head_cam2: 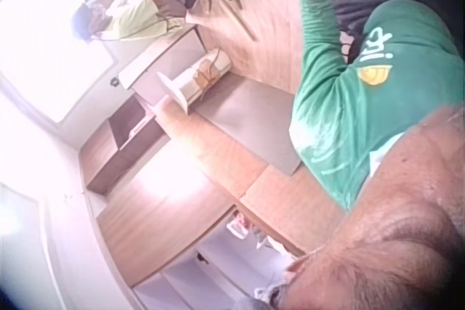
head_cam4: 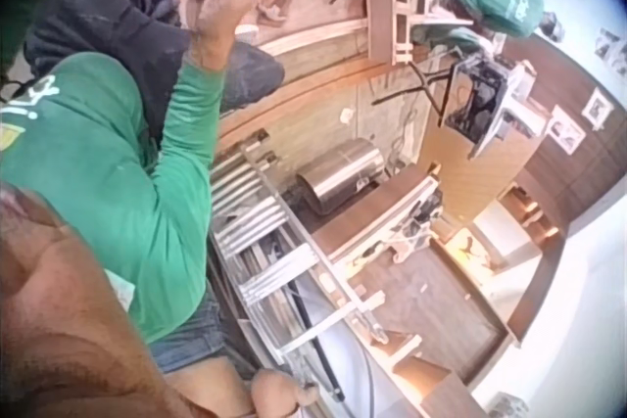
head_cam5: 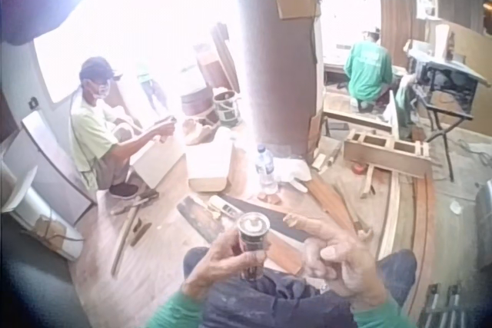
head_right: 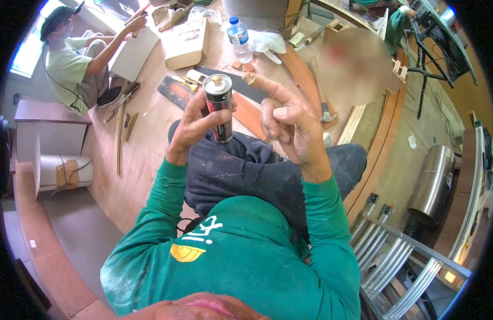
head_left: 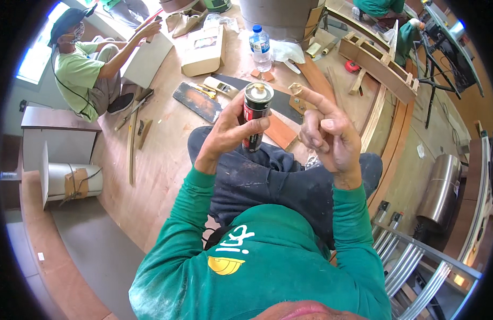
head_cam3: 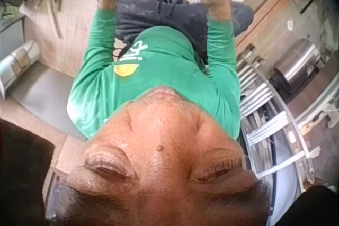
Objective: The person applies a substance from a tube to a wooden block, smears it with their finger, and then fits the block against a corner of a wooden structure while marking it with a pencil.
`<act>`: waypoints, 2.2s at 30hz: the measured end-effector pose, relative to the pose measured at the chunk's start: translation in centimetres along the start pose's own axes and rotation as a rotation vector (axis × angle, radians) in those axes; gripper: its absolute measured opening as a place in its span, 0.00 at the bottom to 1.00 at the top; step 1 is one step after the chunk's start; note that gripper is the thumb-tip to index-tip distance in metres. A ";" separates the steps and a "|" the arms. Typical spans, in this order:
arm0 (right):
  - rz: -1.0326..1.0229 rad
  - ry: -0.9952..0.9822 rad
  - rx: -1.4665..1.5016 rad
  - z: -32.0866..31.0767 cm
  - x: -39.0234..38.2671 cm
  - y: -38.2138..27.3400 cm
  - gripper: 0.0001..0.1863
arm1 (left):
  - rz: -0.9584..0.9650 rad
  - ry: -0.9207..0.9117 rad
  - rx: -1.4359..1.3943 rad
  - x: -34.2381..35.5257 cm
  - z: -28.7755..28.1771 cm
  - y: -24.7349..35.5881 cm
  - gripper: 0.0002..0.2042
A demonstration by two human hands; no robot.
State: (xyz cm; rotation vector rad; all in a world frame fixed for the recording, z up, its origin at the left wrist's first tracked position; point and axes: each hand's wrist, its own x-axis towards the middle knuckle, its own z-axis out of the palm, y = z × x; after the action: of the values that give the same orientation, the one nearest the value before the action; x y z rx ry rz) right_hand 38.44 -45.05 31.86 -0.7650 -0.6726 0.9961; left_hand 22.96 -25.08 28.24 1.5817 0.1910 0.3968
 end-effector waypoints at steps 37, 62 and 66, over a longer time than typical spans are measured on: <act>-0.055 0.015 -0.664 0.7 0.8 0.3 0.29 | -0.125 -0.190 -0.096 -0.4 0.1 -0.1 0.33; 0.238 0.483 -1.243 -17.5 -4.0 11.3 0.39 | -0.184 0.191 1.231 6.5 -19.3 -18.1 0.43; 0.211 0.666 -0.843 -20.2 -5.1 10.7 0.33 | -0.285 0.198 1.222 4.3 -21.5 -22.3 0.46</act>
State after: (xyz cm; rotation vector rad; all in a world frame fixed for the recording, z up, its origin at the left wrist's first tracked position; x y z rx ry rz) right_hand 47.27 -51.10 11.08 -1.8368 -0.4051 0.5458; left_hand 21.80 -2.29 6.93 2.6504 0.9320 0.1950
